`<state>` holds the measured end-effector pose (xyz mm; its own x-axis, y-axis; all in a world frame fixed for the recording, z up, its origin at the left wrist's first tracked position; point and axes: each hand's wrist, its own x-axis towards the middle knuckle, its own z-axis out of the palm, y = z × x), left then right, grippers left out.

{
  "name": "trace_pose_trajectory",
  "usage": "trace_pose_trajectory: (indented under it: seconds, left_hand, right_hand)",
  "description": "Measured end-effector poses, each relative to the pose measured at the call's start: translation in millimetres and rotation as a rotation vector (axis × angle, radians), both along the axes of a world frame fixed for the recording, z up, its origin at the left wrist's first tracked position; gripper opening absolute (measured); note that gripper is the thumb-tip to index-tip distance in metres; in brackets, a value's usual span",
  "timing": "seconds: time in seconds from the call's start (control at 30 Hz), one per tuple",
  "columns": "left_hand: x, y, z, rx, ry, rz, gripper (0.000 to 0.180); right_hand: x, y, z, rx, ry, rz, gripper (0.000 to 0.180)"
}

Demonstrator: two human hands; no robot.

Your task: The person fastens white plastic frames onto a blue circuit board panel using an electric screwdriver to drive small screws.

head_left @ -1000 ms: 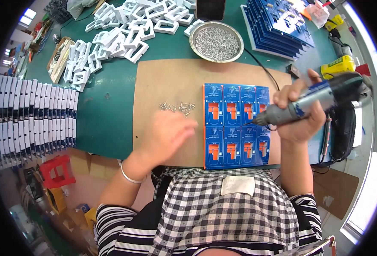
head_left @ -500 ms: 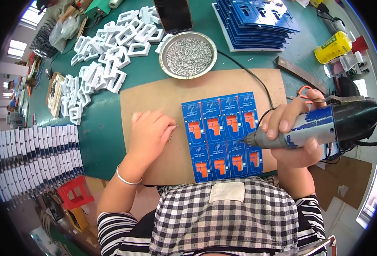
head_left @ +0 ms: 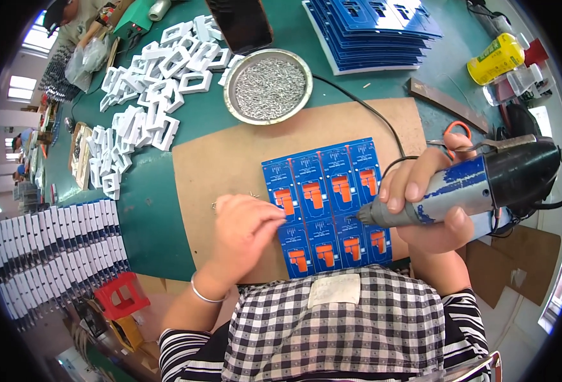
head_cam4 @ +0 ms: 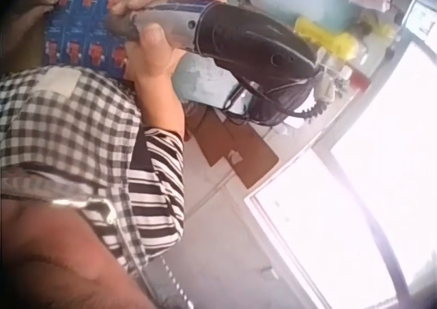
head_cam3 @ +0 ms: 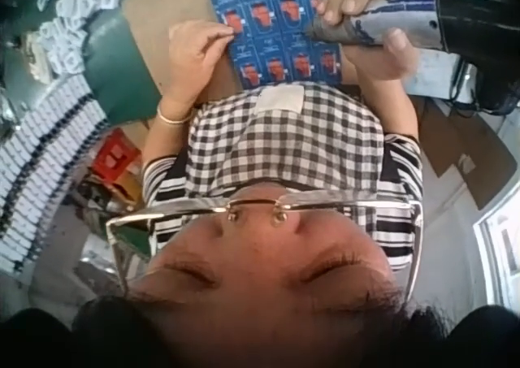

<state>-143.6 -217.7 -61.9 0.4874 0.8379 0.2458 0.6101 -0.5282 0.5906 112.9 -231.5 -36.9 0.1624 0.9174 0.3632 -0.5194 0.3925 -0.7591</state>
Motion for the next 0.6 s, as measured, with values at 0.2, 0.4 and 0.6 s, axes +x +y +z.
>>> trace_pose_trajectory:
  seconds: [0.2, 0.4, 0.6]
  left_hand:
    - [21, -7, -9, -0.004, -0.008, -0.065, 0.016]
    - [26, -8, -10, 0.050, 0.046, -0.054, 0.016]
    - [29, -4, -3, 0.103, 0.104, -0.086, 0.018]
  right_hand:
    - [4, -4, 2, 0.047, -0.076, -0.002, 0.072]
    - [5, -9, 10, -0.018, -0.116, -0.003, 0.074]
    - [-1, -11, 16, 0.022, -0.222, 0.062, 0.074]
